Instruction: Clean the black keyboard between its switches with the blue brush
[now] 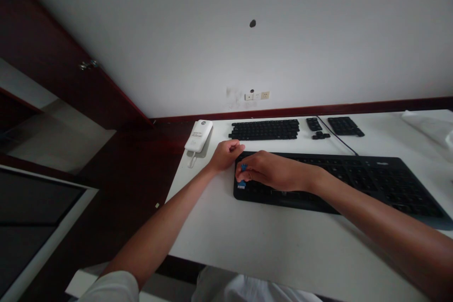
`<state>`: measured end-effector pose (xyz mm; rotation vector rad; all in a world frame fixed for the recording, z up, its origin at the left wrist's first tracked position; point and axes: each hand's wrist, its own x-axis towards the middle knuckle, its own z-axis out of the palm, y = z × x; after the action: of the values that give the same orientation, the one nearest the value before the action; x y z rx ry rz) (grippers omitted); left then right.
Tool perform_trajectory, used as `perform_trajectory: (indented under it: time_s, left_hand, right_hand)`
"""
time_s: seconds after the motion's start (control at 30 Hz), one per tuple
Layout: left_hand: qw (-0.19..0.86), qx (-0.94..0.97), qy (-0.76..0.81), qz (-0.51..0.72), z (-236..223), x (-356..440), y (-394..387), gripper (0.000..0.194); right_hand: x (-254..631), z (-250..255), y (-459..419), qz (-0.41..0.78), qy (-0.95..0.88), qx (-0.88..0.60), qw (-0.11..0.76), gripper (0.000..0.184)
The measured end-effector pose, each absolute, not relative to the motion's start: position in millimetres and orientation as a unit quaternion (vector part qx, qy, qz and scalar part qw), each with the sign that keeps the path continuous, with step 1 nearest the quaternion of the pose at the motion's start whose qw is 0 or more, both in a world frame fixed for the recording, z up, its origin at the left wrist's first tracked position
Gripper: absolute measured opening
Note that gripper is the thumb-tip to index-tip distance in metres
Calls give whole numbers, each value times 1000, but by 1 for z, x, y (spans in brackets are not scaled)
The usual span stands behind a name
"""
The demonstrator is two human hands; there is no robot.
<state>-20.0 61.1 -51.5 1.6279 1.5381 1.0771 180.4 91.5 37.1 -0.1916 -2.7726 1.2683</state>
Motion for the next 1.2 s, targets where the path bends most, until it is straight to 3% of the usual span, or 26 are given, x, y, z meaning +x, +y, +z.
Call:
perform_trajectory:
  time_s: [1.2]
  left_hand:
    - [315,629,586,402,-52,-21,63,45]
  right_hand:
    - [180,32,90,421,-905,-48,41,27]
